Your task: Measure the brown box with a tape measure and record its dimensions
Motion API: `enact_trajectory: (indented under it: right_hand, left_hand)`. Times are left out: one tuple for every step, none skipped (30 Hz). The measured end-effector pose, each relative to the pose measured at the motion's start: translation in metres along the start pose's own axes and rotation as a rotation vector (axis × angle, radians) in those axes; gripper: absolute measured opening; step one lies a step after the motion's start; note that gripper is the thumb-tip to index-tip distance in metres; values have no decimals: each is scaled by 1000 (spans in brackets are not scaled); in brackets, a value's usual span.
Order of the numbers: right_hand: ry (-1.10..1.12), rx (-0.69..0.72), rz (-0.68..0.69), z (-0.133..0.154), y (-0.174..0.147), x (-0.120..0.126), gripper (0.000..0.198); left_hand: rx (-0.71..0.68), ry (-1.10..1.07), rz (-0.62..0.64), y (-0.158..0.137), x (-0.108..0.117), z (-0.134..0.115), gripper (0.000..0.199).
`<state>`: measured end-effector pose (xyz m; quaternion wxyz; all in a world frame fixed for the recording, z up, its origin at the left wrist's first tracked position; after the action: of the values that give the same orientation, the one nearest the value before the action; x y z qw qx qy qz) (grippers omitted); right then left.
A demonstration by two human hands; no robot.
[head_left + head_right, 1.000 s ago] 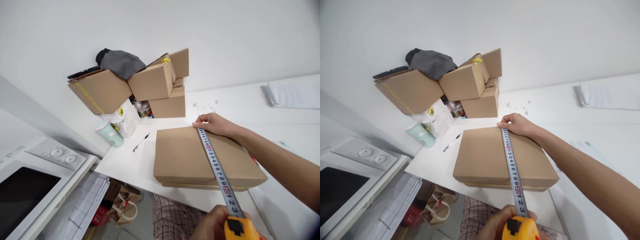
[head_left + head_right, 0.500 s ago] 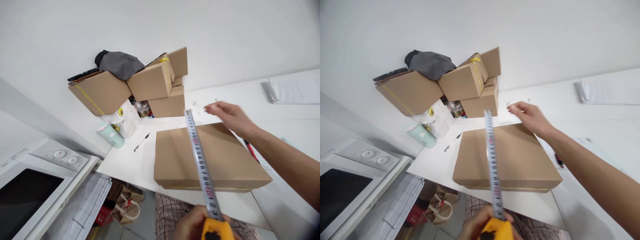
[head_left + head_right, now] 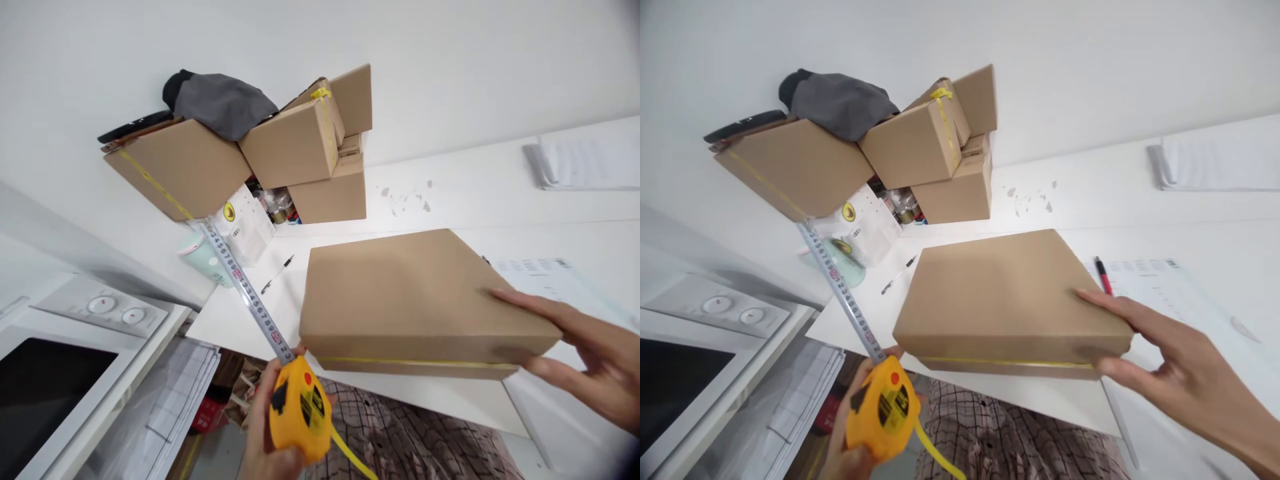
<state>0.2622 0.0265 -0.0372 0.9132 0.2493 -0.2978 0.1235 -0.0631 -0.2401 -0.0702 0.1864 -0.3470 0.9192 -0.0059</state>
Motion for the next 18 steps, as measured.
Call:
enact_trajectory:
  right_hand:
    - [-21,-17,6,8,8,2,59]
    - [-36,-48,-1,16,20,6,56]
    - [-56,-100,-15,22,33,10,54]
    - [-47,-151,-21,27,48,12,53]
    - [-12,-176,-3,34,63,10,52]
    - [-10,-184,12,40,78,8,51]
    - [-33,-151,5,49,93,8,50]
    - [-68,-92,-15,59,106,8,48]
    - [-107,-12,-43,69,118,8,45]
    - [-133,75,-61,79,127,6,42]
    - [-142,148,-49,88,133,2,40]
    - [-139,200,-14,94,137,-3,38]
    - [-134,240,35,98,139,-10,37]
    - [-139,272,76,102,140,-17,38]
    - [-153,302,97,105,139,-21,39]
    - [-176,339,89,109,137,-24,39]
    - [-200,381,61,113,135,-24,39]
    - [-220,417,27,116,131,-24,38]
  left_hand:
    - [-41,-8,34,5,0,-8,87]
    - [-74,-3,67,11,-2,-18,86]
    - [-103,11,89,19,-6,-28,82]
    - [-125,30,110,29,-12,-38,79]
    - [-137,55,136,40,-22,-48,77]
    - [-156,74,157,51,-32,-57,76]
    - [-172,94,177,63,-42,-65,73]
    - [-189,111,193,72,-52,-73,69]
    - [-212,130,215,79,-61,-79,66]
    - [-235,153,238,82,-69,-85,62]
    - [-262,175,254,81,-75,-89,59]
    - [-280,193,265,77,-80,-91,59]
    - [-271,199,278,70,-84,-90,64]
    - [-240,200,295,61,-87,-84,70]
    - [-174,193,325,51,-92,-74,79]
    - [-72,180,376,41,-99,-59,87]
    - [15,182,420,31,-106,-42,81]
    - [126,186,468,22,-114,-23,72]
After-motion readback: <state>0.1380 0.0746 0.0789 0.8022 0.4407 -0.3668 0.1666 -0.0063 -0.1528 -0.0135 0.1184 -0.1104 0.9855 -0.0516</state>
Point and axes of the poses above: each hand's wrist, its own y-axis towards the middle knuckle, its own x-axis out of the back of the hand, z = x × y, the point moved 9 cm from there along y, towards the middle knuckle
